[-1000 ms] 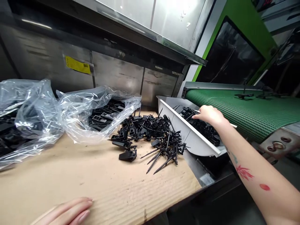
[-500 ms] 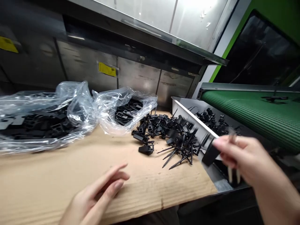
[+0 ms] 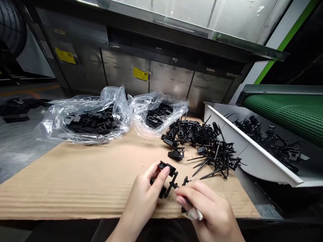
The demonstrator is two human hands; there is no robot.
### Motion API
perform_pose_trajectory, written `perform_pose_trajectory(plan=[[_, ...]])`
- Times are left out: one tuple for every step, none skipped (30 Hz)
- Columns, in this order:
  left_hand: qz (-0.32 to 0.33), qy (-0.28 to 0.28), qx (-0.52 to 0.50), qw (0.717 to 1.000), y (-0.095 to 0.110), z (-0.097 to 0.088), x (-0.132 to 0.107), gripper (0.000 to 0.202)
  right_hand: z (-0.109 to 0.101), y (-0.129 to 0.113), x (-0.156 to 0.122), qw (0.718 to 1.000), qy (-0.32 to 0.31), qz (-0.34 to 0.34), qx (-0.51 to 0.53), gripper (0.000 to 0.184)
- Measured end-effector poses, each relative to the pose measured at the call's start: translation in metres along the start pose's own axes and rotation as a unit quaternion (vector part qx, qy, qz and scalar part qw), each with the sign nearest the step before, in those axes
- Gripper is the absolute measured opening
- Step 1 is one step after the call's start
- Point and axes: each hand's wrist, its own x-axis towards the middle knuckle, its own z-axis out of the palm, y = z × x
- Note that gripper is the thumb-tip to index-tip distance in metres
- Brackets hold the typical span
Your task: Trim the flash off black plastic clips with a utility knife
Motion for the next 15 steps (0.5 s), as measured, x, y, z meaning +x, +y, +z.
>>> perform_pose_trajectory(plan=[[0.008,-0.002,0.014,1.000,0.000,0.001,0.000,0.029,0.004,-0.001,0.003,1.000,-0.003,-0.010,-0.017,0.023],[0.014,-0.002,0.030,0.999,-0.001,-0.001,0.000,0.028,0.006,-0.001,0.005,1.000,-0.002,-0.011,-0.026,0.024],[0.019,0.002,0.049,0.999,-0.003,-0.004,0.002,0.027,0.006,0.000,0.008,1.000,0.001,-0.007,-0.027,0.023],[0.020,0.010,0.071,0.997,-0.005,-0.008,0.004,0.027,0.004,0.001,0.011,1.000,0.006,-0.005,-0.024,0.021],[0.018,0.023,0.097,0.995,-0.008,-0.015,0.008,0.028,0.000,0.002,0.012,1.000,0.013,-0.001,-0.019,0.019],[0.015,0.038,0.127,0.991,-0.012,-0.022,0.012,0.027,-0.005,0.004,0.014,1.000,0.024,0.005,-0.016,0.016],[0.013,0.051,0.157,0.986,-0.015,-0.029,0.015,0.026,-0.011,0.006,0.014,0.999,0.036,0.013,-0.014,0.013],[0.011,0.062,0.183,0.981,-0.018,-0.035,0.018,0.024,-0.017,0.008,0.014,0.998,0.051,0.022,-0.017,0.011],[0.014,0.079,0.209,0.975,-0.020,-0.039,0.018,0.024,-0.022,0.010,0.013,0.997,0.064,0.033,-0.025,0.010],[0.027,0.108,0.231,0.967,-0.020,-0.040,0.017,0.027,-0.026,0.011,0.012,0.996,0.077,0.041,-0.034,0.009],[0.049,0.147,0.244,0.957,-0.019,-0.039,0.013,0.034,-0.028,0.012,0.010,0.994,0.092,0.044,-0.043,0.009],[0.074,0.182,0.244,0.950,-0.016,-0.035,0.007,0.041,-0.029,0.012,0.008,0.992,0.104,0.039,-0.051,0.009],[0.103,0.206,0.228,0.946,-0.013,-0.029,-0.001,0.045,-0.029,0.012,0.006,0.991,0.115,0.031,-0.060,0.010],[0.123,0.194,0.191,0.954,-0.009,-0.021,-0.009,0.048,-0.027,0.011,0.004,0.989,0.129,0.021,-0.068,0.011],[0.124,0.139,0.137,0.973,-0.005,-0.013,-0.016,0.050,-0.024,0.010,0.002,0.987,0.140,0.014,-0.075,0.010]])
